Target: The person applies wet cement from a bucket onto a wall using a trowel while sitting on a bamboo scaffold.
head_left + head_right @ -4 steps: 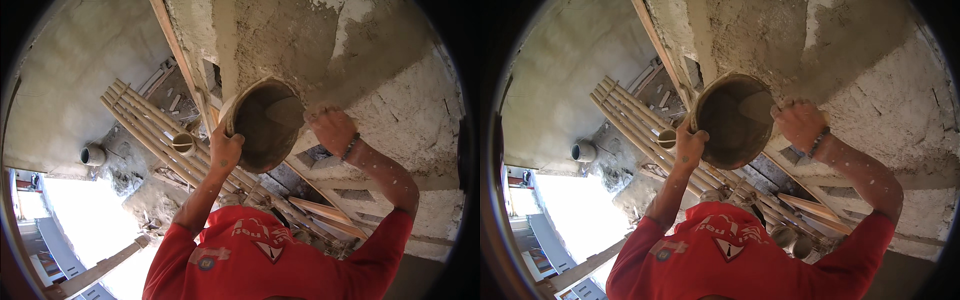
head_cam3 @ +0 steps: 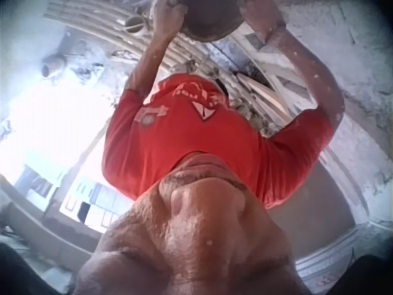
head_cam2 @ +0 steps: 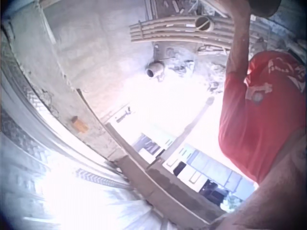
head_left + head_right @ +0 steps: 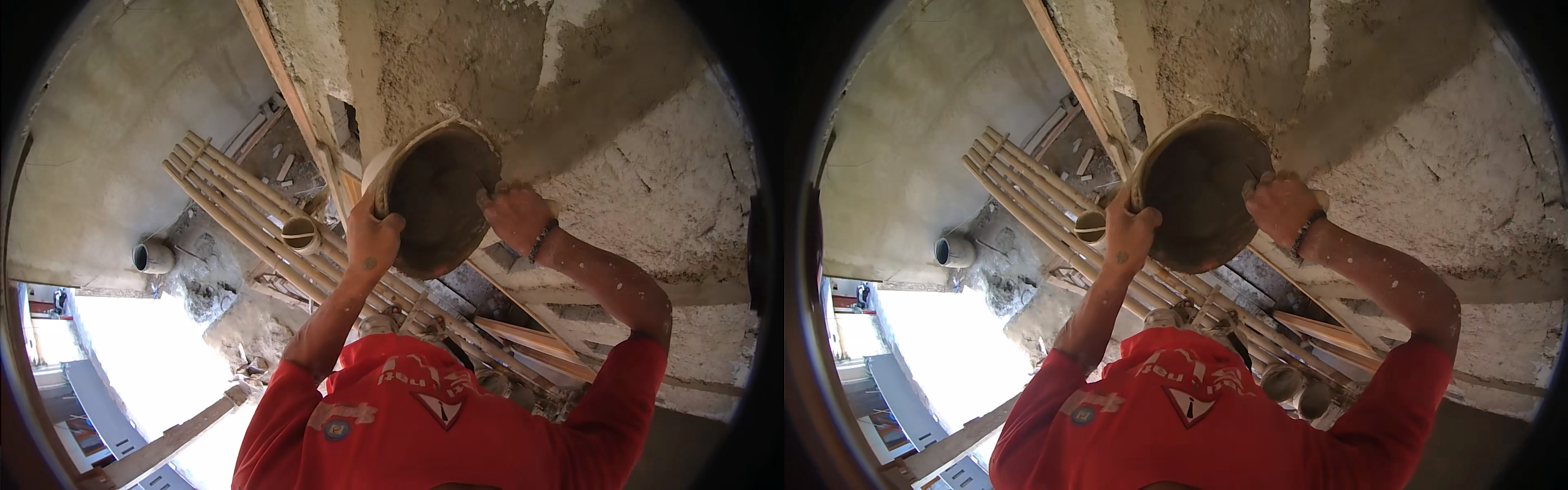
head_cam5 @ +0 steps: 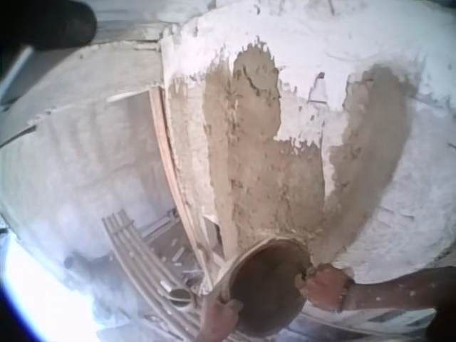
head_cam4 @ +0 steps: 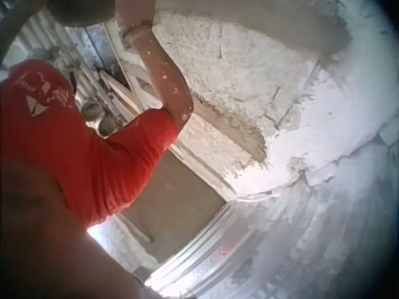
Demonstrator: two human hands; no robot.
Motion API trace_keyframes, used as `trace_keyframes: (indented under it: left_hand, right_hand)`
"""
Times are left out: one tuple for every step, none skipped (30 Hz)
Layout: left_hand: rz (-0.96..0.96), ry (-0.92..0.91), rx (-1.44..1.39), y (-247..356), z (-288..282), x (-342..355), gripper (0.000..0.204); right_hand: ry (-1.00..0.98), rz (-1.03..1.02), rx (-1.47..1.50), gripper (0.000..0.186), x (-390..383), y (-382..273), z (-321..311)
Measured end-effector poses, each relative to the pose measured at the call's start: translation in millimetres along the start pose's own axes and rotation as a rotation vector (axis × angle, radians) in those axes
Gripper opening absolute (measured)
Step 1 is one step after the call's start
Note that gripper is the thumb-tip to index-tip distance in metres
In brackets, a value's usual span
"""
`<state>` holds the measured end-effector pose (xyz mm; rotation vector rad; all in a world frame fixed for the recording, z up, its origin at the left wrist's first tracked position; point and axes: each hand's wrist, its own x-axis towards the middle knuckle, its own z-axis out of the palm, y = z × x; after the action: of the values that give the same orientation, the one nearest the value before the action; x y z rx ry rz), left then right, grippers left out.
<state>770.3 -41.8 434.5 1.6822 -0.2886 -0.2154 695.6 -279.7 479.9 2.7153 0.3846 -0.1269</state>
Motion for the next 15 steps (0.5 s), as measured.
trace_keyframes:
  left_hand:
    - [-0.003,-0.019,0.019,1.3,-0.3,-0.2,0.057]
    - [-0.012,-0.02,0.044,1.2,1.4,0.2,0.057]
    - [-0.026,-0.022,0.068,0.0,4.2,-0.3,0.057]
    - [-0.034,-0.025,0.087,-0.4,8.9,-0.2,0.057]
    - [-0.037,-0.029,0.047,-1.5,12.7,-0.9,0.056]
    - [-0.039,-0.032,0.009,-2.6,15.8,-0.7,0.056]
    - [-0.04,-0.035,-0.03,-4.3,17.0,-0.6,0.055]
    - [-0.04,-0.029,-0.005,-6.4,16.5,-0.8,0.055]
    - [-0.038,-0.023,0.018,-8.2,16.3,-0.3,0.054]
    - [-0.034,-0.018,0.04,-10.2,15.9,0.1,0.054]
    - [-0.073,-0.008,-0.03,-12.7,13.2,-0.1,0.054]
    - [-0.098,-0.003,-0.103,-12.2,9.1,2.5,0.054]
    - [-0.126,0.002,-0.177,-13.0,4.4,4.7,0.054]
    - [-0.135,0.021,-0.224,-13.7,1.7,6.7,0.053]
    - [-0.145,0.032,-0.276,-15.2,0.5,8.0,0.051]
  right_hand:
    - [-0.043,0.023,0.092,0.025,0.1,0.4,7.5]
    - [-0.087,0.046,0.184,0.029,-1.8,4.5,15.8]
    - [-0.136,0.065,0.277,0.034,-3.5,5.8,26.2]
    - [-0.098,0.059,0.397,0.035,-7.6,4.9,42.5]
    - [-0.06,0.053,0.517,0.036,-13.1,0.2,62.4]
    - [-0.02,0.047,0.636,0.036,-15.1,-5.8,65.2]
    - [-0.01,0.074,0.723,0.037,-15.2,-12.2,67.8]
    - [0.0,0.103,0.811,0.039,-13.6,-21.1,70.0]
    - [0.013,0.133,0.895,0.04,-13.3,-25.9,68.9]
    - [0.033,0.144,0.888,0.04,-16.9,-28.0,70.5]
    - [0.054,0.158,0.88,0.041,-21.0,-30.1,72.5]
    - [0.085,0.177,0.865,0.041,-23.3,-26.3,70.5]
    - [0.094,0.18,0.854,0.04,-24.0,-21.4,63.7]
    - [0.103,0.184,0.843,0.04,-26.1,-15.2,53.2]
    - [0.111,0.196,0.829,0.039,-30.1,-8.9,40.9]
